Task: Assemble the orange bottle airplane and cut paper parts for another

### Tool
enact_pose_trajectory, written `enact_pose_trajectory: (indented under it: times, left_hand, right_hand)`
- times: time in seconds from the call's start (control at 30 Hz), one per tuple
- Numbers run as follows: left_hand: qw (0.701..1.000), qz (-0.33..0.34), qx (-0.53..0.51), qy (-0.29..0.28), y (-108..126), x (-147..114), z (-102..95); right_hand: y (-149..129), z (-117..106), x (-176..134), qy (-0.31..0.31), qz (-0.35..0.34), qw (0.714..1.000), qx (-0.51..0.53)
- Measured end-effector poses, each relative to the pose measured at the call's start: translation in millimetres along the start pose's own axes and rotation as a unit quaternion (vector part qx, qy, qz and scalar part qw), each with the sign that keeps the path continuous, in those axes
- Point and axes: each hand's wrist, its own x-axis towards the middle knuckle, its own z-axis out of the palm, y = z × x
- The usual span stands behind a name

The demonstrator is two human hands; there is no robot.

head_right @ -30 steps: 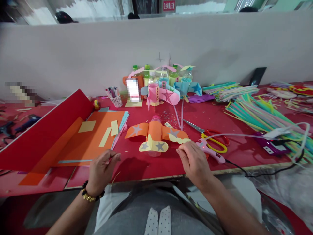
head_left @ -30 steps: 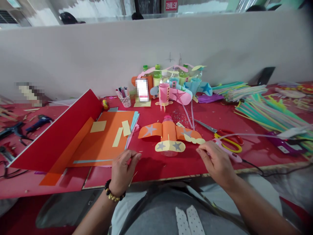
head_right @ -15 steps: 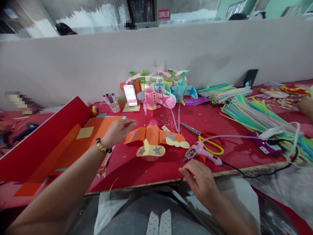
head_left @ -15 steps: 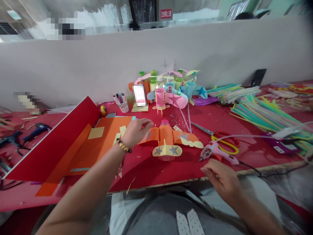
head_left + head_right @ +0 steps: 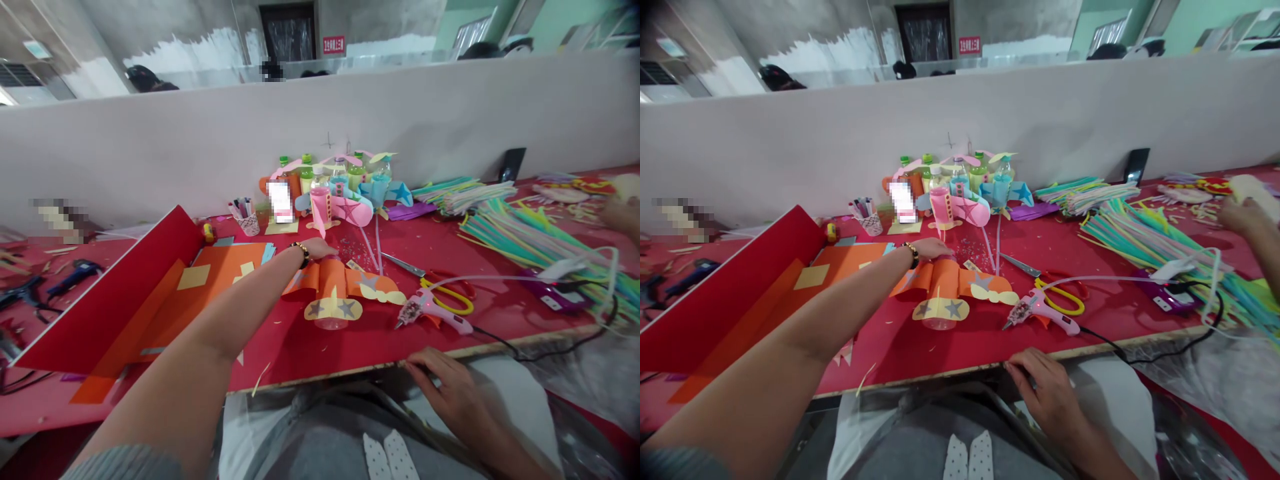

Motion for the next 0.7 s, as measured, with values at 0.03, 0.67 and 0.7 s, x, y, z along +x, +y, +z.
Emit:
enact_pose_trajectory:
  times: [0.03,0.67,0.7]
  left_hand:
    - [1.0,-0.006,-0.019,0.0,0.6,-0.5,0.6]
    - [0.963,0.143,-0.016,0.226,-2.7,-96.3,-68.8]
    - [0.958,0.15,-0.002,0.244,-0.6,-100.8,-68.6]
  right_hand:
    - [0.6,0.8,0.1,0.002,-0.001,1.0,0.0]
    - [17.3,-5.7,129.4,0.007,-0.025,0.982,-0.186]
    - [14.9,-2.8,140.9,-0.02,-0.001,0.978,-0.209]
